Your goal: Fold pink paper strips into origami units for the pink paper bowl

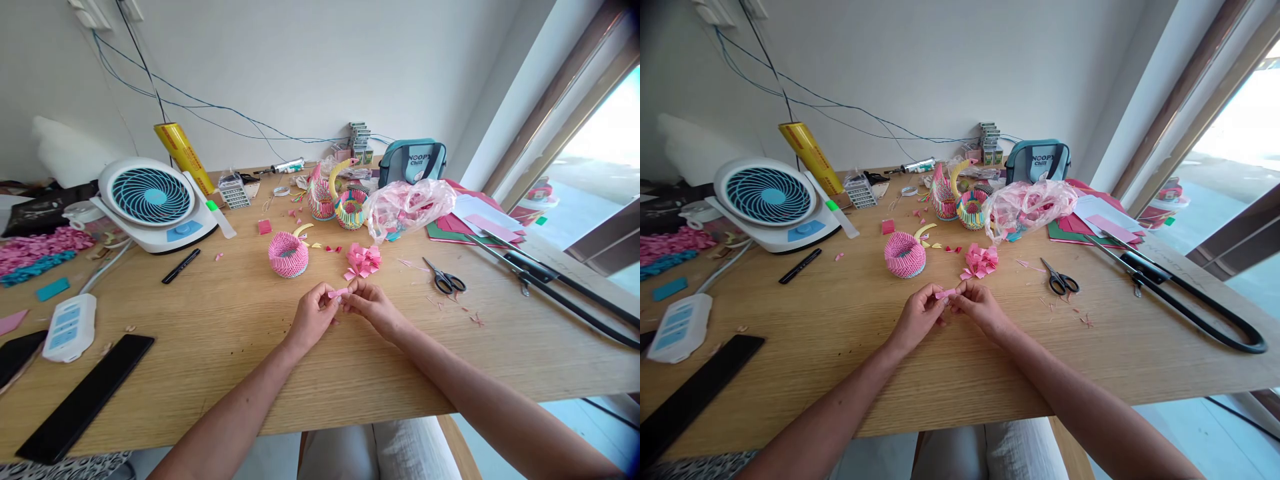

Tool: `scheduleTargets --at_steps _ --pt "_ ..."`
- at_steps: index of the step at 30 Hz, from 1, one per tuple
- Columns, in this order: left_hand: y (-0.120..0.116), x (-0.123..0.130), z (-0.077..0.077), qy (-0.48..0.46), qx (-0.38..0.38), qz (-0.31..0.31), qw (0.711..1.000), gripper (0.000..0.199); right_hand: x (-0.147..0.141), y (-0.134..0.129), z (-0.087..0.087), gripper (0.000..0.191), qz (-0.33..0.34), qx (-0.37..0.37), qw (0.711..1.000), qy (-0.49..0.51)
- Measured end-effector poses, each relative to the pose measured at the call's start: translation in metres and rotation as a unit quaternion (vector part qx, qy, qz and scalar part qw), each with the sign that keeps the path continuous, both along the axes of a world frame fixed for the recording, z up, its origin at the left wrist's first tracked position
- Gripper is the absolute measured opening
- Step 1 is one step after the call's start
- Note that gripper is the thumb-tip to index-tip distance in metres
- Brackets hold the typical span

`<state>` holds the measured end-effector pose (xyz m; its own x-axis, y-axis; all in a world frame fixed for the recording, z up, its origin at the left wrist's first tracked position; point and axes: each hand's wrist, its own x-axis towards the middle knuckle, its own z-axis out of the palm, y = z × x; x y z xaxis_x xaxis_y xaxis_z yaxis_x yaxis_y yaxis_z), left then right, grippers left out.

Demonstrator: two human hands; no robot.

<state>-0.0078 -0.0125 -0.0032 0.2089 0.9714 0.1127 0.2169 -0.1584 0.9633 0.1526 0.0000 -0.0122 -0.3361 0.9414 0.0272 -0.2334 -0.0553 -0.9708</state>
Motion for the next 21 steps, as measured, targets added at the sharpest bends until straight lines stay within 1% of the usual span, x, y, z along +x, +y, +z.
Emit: scheduleTargets --at_steps 4,8,11,14,17,21 --pt "0.000 -0.001 0.001 0.022 0.001 -0.002 1.000 0.014 0.000 0.000 0.001 0.038 0.004 0.040 0.999 -0.031" --pt "0.004 -0.003 0.000 -0.009 -0.011 -0.012 1.000 0.020 -0.001 -0.001 0.001 0.039 0.007 0.031 0.999 -0.029" --pt "0.007 -0.006 -0.001 -0.043 -0.045 -0.027 0.998 0.028 -0.001 -0.001 0.000 0.039 0.007 0.014 1.000 -0.016" --pt "0.010 -0.009 0.001 -0.065 -0.089 -0.021 0.994 0.033 0.000 0.000 -0.001 0.039 0.013 0.003 1.000 -0.010" --pt "0.012 -0.012 0.004 -0.073 -0.109 -0.014 0.991 0.035 0.001 0.001 -0.001 0.038 0.022 0.005 1.000 -0.005" --pt "0.013 -0.013 0.008 -0.091 -0.140 -0.030 0.985 0.036 0.003 0.002 0.001 0.037 0.018 0.019 0.999 -0.025"
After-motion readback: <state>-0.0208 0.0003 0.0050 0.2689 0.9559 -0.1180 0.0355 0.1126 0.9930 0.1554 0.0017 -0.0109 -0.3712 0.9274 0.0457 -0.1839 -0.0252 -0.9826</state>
